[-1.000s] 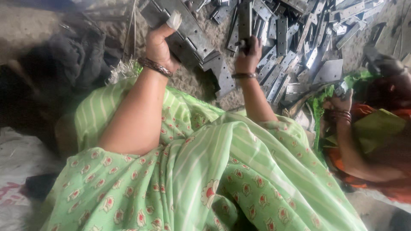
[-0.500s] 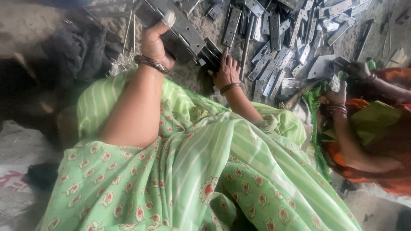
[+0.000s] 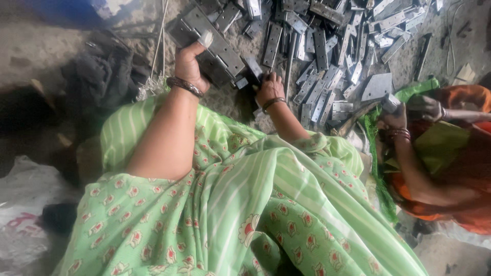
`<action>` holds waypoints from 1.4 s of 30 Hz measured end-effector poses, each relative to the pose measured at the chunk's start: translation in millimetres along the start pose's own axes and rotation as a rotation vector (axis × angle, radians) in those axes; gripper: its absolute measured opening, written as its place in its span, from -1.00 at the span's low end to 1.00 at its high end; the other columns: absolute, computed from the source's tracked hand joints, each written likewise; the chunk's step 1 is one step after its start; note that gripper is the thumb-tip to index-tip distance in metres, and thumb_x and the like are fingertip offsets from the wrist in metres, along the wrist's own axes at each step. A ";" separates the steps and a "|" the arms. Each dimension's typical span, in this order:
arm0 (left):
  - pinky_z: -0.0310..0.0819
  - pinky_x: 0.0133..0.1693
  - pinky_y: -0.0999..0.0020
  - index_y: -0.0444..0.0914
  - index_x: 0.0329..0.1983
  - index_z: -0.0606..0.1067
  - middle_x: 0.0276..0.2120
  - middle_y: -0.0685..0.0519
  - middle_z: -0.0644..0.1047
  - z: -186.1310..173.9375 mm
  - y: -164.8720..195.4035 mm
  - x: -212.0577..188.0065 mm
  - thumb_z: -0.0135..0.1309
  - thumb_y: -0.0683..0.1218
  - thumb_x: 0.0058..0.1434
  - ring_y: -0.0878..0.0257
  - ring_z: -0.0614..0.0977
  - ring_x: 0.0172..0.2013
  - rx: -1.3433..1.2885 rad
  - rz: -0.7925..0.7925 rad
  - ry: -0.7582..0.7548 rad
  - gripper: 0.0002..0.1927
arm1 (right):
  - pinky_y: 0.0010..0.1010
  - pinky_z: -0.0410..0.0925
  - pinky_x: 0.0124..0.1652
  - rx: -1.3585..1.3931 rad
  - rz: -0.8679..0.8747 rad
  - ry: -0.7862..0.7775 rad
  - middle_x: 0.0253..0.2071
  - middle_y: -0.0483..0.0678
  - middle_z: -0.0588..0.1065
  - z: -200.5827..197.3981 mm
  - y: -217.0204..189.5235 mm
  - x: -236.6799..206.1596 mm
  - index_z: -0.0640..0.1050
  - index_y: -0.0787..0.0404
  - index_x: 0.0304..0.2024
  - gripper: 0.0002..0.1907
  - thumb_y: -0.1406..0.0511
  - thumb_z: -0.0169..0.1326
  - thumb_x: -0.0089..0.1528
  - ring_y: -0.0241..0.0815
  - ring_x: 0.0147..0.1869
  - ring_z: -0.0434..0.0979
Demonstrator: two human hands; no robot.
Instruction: The person sits on the ground among piles of metal hinge leaves and hinge pins. They pick up hinge leaves, align them, insert a pin into the knuckles by hand to join the leaves, and set the assembled hinge aside, repeating this for one hinge after another.
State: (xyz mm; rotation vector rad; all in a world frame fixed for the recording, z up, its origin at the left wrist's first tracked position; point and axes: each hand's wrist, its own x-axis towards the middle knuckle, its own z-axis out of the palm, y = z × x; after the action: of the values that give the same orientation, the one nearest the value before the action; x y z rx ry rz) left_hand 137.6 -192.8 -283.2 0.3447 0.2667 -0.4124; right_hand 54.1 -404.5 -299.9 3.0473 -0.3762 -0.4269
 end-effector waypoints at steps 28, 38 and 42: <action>0.45 0.32 0.01 -0.36 0.41 0.26 0.27 -0.16 0.47 -29.4 -54.5 -37.1 0.12 0.05 0.18 -0.07 0.55 0.23 0.034 -0.222 -0.379 -0.23 | -0.02 0.29 0.17 0.493 -0.508 0.358 0.21 0.17 0.40 -71.4 5.2 -105.4 0.42 0.15 0.37 -0.36 0.30 0.20 0.21 0.19 0.24 0.37; 0.53 0.19 -0.03 -0.26 0.30 0.36 0.14 -0.10 0.53 -41.9 -115.5 -39.1 0.26 0.04 0.01 -0.05 0.59 0.11 0.126 -0.335 -0.028 -0.23 | -0.34 0.60 -0.03 1.812 -0.021 -0.281 -0.02 0.02 0.58 -8.8 82.7 -71.0 0.34 0.17 0.37 -0.25 0.47 0.25 0.13 -0.16 -0.04 0.64; 0.54 0.16 -0.04 -0.30 0.24 0.42 0.05 -0.13 0.57 -43.2 -112.9 -37.6 0.31 0.01 0.01 -0.07 0.62 0.03 0.199 -0.334 -0.061 -0.29 | -0.28 0.44 -0.22 1.382 0.384 0.030 -0.08 0.14 0.65 29.6 125.8 -31.4 0.60 0.28 0.16 -0.61 0.38 0.17 0.26 -0.01 -0.18 0.67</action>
State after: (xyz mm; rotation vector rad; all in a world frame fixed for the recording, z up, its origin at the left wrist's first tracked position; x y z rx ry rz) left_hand 47.7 -260.6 -341.0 0.4839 0.2246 -0.7805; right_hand -12.6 -519.0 -310.7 3.9513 -1.8912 -0.0529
